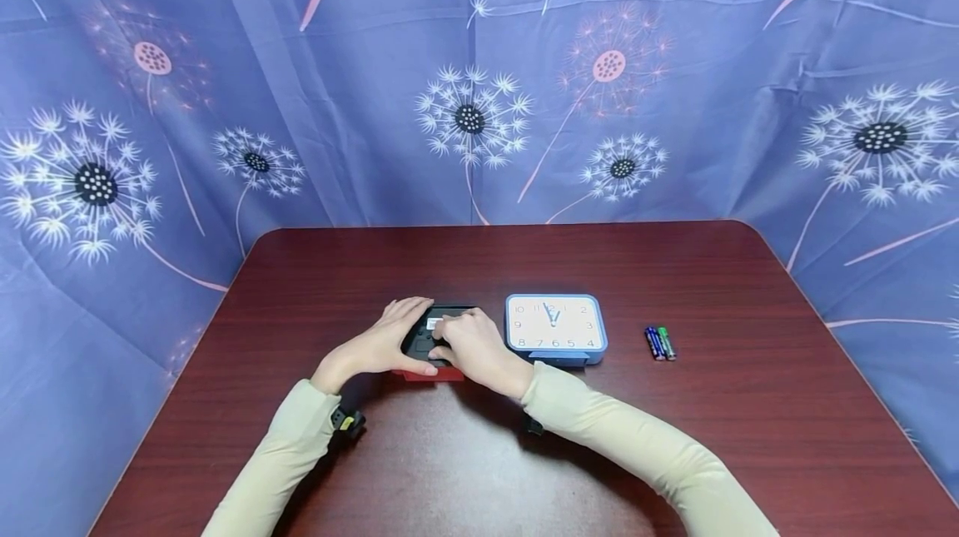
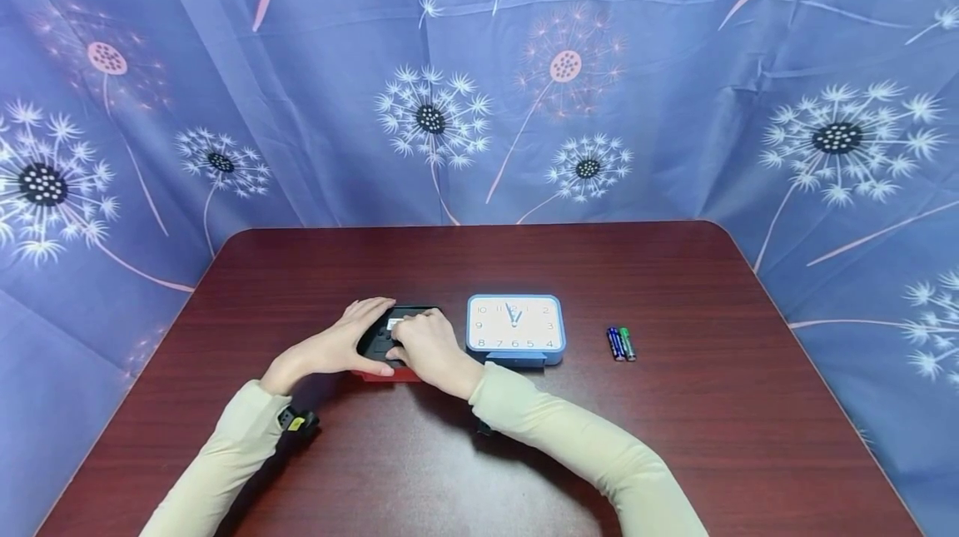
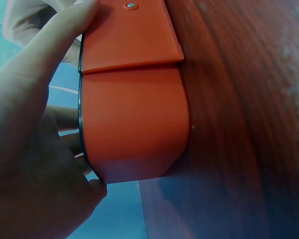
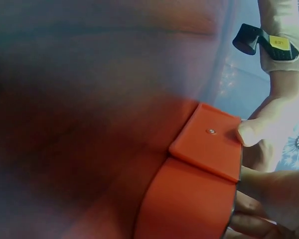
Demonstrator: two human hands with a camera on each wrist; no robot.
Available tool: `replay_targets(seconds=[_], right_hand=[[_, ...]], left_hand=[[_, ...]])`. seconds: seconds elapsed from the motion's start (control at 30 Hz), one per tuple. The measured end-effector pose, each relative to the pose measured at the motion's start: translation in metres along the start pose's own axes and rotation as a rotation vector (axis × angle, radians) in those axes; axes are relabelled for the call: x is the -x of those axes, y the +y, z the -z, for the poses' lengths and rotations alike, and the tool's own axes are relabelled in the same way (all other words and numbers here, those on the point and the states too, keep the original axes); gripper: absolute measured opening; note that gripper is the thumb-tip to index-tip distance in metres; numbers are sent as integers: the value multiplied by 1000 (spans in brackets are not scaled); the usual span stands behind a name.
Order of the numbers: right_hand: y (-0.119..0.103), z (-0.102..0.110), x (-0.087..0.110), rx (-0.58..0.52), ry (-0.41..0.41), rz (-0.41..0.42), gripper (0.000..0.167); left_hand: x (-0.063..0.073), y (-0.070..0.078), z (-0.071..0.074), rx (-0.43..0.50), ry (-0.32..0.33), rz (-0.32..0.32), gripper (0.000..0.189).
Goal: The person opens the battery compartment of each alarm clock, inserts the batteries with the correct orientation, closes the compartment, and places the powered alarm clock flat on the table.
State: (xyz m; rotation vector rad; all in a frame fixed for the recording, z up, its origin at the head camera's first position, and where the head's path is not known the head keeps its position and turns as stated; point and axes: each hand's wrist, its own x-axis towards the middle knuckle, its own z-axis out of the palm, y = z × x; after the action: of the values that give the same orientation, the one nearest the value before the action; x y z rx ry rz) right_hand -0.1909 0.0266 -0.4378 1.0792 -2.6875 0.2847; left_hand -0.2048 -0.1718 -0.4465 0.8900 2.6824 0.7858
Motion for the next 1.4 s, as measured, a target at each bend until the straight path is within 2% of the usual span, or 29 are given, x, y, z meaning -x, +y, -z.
replay_targets(seconds=[0.13, 0.3, 0.4, 0.53, 0.7, 1.07, 1.27, 1.4], right_hand=[[-3, 1, -2, 92, -30, 46, 18], [-5, 0, -2, 275, -43, 180, 22], [-5, 1, -2, 375, -63, 258, 18], [-5, 2, -3, 452, -81, 318, 17], [-4, 3, -4, 500, -59, 368, 17], [1, 2, -4, 535, 6, 420, 17], [6, 1, -3, 439, -1, 365, 21], [10, 2, -3, 328, 35, 345, 21]], left_hand=[[0, 0, 1, 20, -12, 19, 107], [1, 3, 2, 34, -18, 45, 107], [1, 3, 2, 25, -10, 44, 107], [1, 2, 2, 24, -5, 41, 107], [0, 2, 2, 34, -9, 51, 107], [1, 2, 1, 48, -10, 65, 107], [2, 2, 1, 53, -11, 70, 106], [1, 1, 1, 49, -13, 67, 106]])
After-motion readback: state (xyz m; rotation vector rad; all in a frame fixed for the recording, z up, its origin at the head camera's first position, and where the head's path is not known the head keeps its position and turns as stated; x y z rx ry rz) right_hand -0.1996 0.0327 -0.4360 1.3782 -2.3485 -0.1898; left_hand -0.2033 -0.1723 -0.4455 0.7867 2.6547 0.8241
